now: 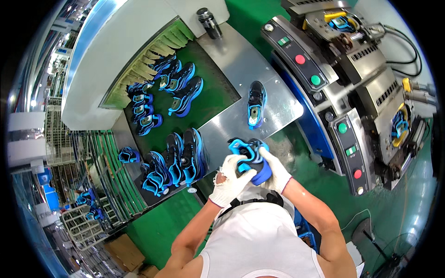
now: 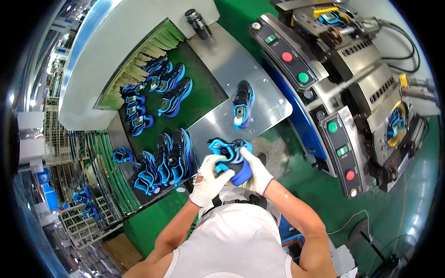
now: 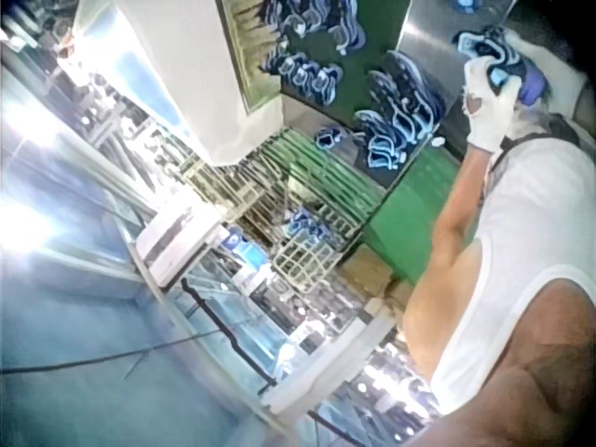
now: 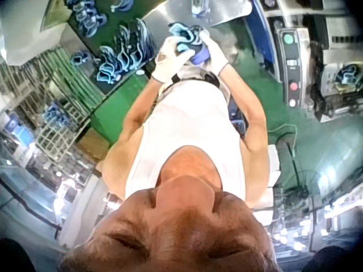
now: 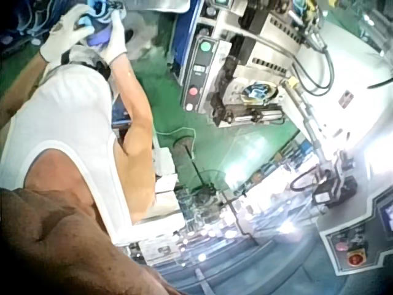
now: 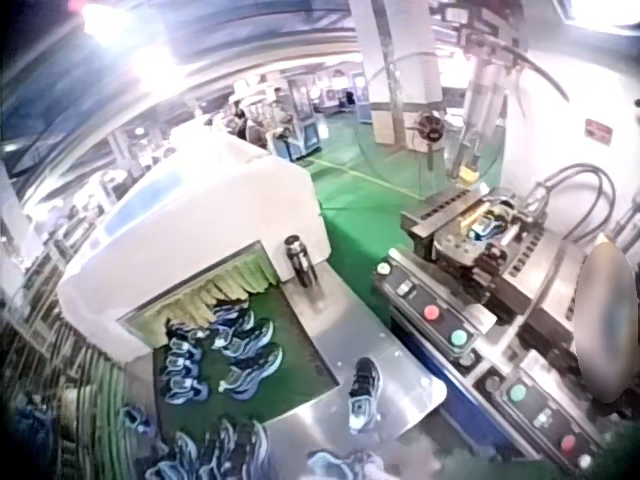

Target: The person picks up pairs of blue and black shoes from a conveyor belt, places them individually into a pressing machine one at a time, and then returns them to the conveyor belt.

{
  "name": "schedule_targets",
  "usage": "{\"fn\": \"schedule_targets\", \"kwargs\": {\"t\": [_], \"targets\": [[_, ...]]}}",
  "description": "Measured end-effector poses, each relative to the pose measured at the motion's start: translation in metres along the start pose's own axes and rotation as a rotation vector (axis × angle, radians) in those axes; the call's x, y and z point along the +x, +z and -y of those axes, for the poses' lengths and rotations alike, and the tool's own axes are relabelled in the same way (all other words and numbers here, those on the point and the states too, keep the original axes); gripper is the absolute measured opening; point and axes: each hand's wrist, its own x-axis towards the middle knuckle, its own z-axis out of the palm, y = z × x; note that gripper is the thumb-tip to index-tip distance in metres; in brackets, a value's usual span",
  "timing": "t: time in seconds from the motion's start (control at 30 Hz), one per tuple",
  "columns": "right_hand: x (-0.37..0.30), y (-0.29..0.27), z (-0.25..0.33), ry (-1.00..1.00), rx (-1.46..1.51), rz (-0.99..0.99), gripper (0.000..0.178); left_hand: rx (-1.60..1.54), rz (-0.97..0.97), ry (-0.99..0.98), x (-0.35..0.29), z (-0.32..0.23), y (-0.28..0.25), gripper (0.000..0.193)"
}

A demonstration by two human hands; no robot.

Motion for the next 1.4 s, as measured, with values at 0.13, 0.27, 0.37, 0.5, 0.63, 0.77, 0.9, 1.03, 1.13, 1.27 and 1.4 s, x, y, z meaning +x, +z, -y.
{"fn": "schedule_targets", "kwargs": {"t": [0.13, 0.27, 0.37, 0.5, 0.63, 0.77, 0.9, 1.03, 1.13, 1.27, 1.4], "targets": [[0.056, 0.015, 0.009, -0.093, -0.474, -0.245, 0.06, 0.122, 0.113, -0.186, 0.017, 0.009, -0.039, 0.051], [0.102, 0.015, 0.031, -0.899, -1.454, -0.604, 0.071, 0.437, -0.113, 0.046, 0.066, 0.094, -0.026, 0.034], [0.128, 0.0, 0.062, -1.187, -1.321, -0.647, 0.075, 0.164, -0.163, 0.0, 0.109, 0.183, 0.025, 0.031], [0.148, -0.032, 0.118, -0.879, -1.456, -0.946, 0.09, 0.05, 0.067, 0.178, 0.178, 0.201, 0.111, 0.026], [0.178, -0.045, 0.146, -0.787, -1.713, -1.208, 0.092, 0.23, 0.174, 0.428, 0.19, 0.195, 0.101, 0.033], [0.182, -0.053, 0.153, -0.928, -1.584, -1.095, 0.079, -0.036, 0.244, 0.534, 0.175, 0.191, 0.037, 0.035], [0.177, -0.027, 0.145, -0.943, -1.537, -1.1, 0.077, 0.243, -0.002, 0.287, 0.217, 0.211, -0.079, 0.041], [0.172, -0.03, 0.148, -0.911, -1.762, -1.178, 0.075, 0.482, -0.269, -0.103, 0.278, 0.241, -0.144, 0.055], [0.173, -0.005, 0.146, -0.753, -1.755, -1.218, 0.073, 0.751, -0.056, -0.267, 0.298, 0.299, -0.124, 0.06], [0.179, -0.041, 0.154, -0.9, -1.692, -1.137, 0.071, 0.868, 0.071, -0.238, 0.32, 0.304, -0.12, 0.061], [0.177, -0.034, 0.154, -0.899, -1.64, -1.137, 0.072, 0.843, 0.101, -0.196, 0.315, 0.298, -0.128, 0.064]]}}
